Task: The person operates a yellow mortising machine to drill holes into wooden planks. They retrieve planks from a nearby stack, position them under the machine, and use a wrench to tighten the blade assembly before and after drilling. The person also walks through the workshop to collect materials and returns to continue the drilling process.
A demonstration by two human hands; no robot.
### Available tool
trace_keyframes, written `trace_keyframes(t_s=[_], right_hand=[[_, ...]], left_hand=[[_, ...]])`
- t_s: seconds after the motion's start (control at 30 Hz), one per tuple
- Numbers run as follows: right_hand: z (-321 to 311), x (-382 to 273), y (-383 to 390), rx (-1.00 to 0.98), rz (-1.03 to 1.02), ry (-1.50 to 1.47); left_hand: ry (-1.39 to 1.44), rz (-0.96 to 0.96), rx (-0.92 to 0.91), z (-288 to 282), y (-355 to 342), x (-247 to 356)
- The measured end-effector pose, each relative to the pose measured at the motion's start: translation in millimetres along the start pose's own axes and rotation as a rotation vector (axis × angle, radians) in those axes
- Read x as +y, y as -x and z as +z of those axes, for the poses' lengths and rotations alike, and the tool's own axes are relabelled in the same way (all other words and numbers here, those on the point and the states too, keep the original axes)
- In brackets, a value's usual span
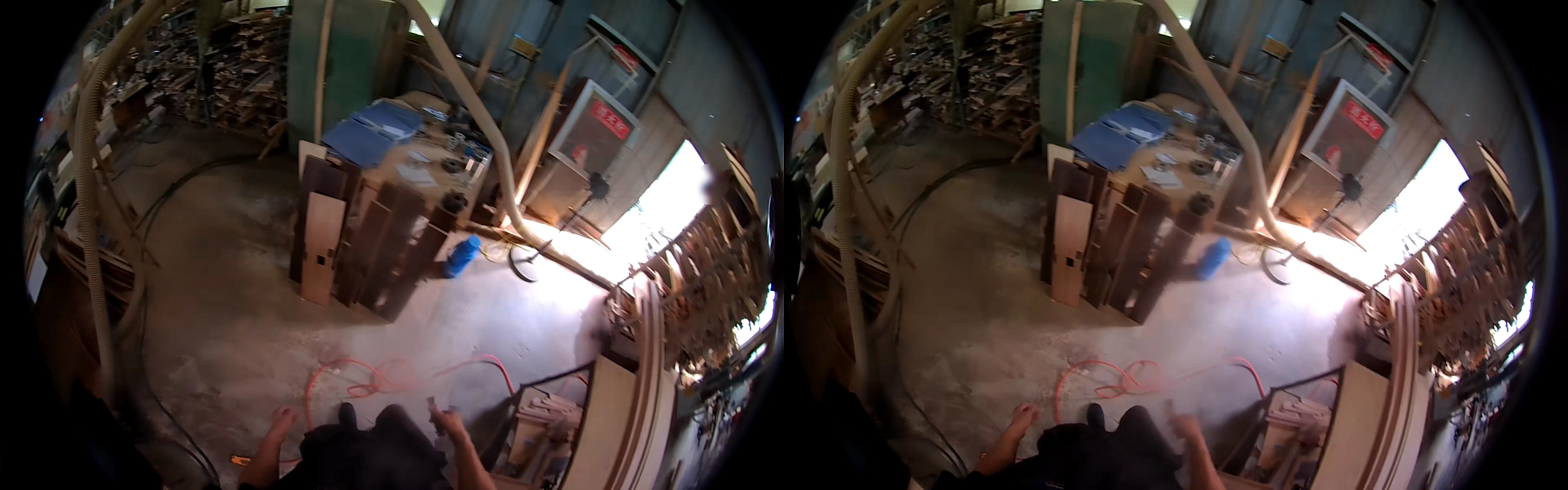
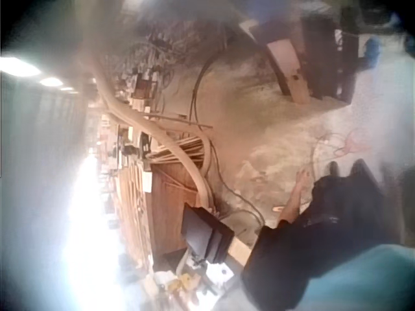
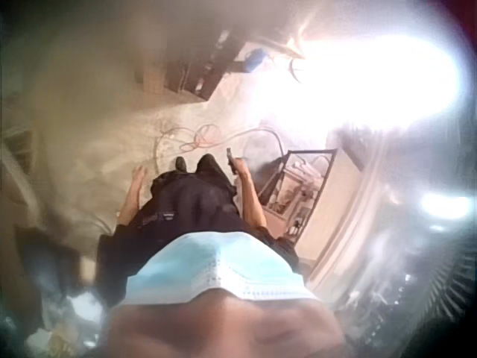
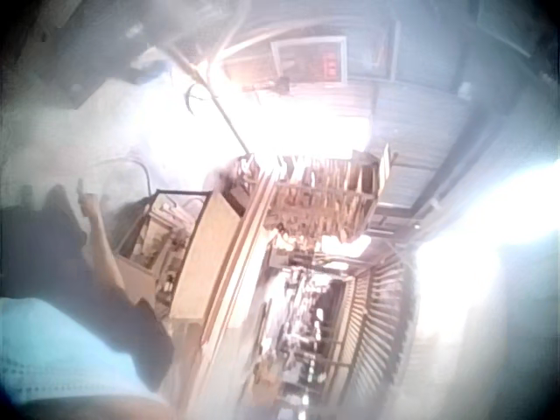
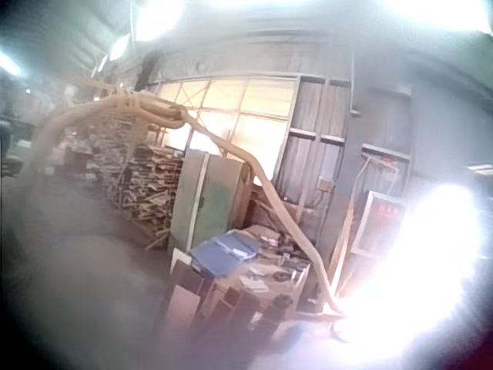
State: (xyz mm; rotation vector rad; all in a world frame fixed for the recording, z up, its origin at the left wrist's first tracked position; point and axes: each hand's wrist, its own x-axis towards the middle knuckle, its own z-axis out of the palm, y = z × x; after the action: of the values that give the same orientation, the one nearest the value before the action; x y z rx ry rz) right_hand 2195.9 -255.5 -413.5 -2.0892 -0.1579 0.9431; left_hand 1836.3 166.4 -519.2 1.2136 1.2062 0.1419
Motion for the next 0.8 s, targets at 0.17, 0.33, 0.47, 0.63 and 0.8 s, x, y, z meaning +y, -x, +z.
trace_keyframes(t_s=[0.17,0.33,0.47,0.63,0.8], right_hand=[[-50,-180,-163,-0.091,-0.027,-0.124],[-126,-301,-356,-0.136,-0.405,0.318],[-177,-440,-477,-0.187,-0.445,0.024],[-224,-590,-624,0.018,-0.646,0.365],[-213,-654,-770,0.142,-0.636,0.947]], left_hand=[[-0.021,0.515,0.237,52,-50,142],[0.068,0.379,0.551,97,-39,170],[0.157,-0.070,0.629,152,14,106],[0.551,-0.464,0.712,255,104,113],[0.693,-0.873,0.815,344,164,86]])
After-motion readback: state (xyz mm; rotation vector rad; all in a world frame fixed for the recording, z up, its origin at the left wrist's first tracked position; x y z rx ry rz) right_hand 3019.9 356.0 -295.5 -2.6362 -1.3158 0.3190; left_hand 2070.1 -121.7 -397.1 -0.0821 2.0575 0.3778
